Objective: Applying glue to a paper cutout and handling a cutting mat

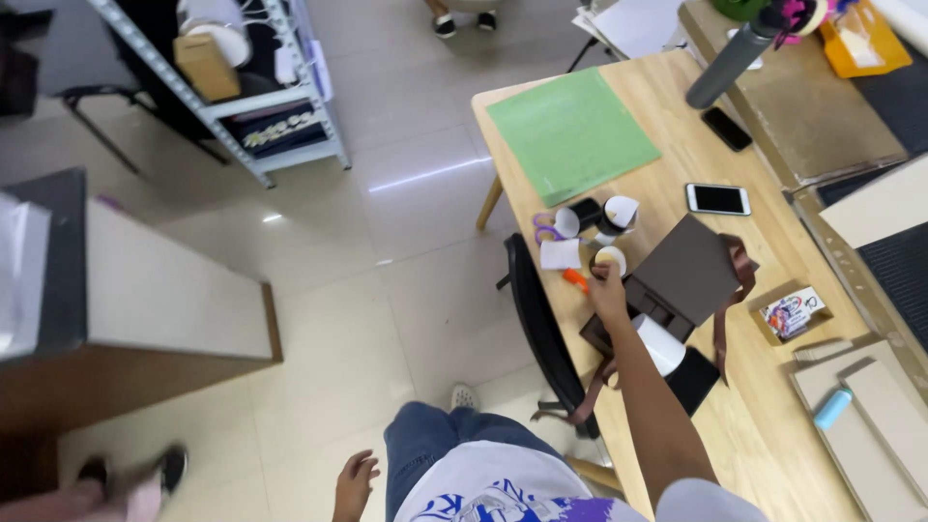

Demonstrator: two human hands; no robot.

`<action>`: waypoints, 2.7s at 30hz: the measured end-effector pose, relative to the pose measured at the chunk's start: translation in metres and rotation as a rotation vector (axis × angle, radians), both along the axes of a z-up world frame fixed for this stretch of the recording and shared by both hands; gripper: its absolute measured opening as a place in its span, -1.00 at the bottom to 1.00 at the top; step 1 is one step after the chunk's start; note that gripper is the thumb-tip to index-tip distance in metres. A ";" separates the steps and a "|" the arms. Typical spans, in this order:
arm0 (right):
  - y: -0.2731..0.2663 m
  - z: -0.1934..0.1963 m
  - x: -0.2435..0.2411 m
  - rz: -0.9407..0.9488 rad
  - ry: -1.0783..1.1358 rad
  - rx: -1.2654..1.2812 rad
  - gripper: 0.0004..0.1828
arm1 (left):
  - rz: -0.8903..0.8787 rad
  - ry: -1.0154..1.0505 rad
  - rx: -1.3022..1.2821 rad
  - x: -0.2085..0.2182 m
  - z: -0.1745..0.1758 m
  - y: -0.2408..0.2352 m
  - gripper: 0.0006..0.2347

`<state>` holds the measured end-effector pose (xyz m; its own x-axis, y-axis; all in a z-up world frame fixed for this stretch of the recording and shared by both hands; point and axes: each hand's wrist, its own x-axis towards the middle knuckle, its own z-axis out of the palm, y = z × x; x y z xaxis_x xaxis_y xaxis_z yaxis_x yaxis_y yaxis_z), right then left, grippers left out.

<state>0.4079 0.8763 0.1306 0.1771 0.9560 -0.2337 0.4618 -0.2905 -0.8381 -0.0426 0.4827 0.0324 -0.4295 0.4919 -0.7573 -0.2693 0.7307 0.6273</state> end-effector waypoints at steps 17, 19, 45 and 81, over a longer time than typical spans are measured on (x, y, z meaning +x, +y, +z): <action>0.153 -0.005 -0.057 -0.523 -0.472 0.234 -0.21 | -0.874 0.328 0.250 -0.135 0.059 0.603 -0.73; 0.142 0.021 -0.070 -0.694 -0.282 0.172 -0.25 | -1.071 0.365 0.259 -0.102 0.054 0.666 -0.73; 0.165 -0.012 -0.172 -1.618 -0.955 -0.169 -0.25 | -1.686 -0.042 0.179 0.152 0.021 0.982 -0.43; 0.371 0.132 -0.246 -1.767 -0.380 0.266 -0.80 | -2.019 -0.425 0.334 0.102 0.269 1.121 -0.46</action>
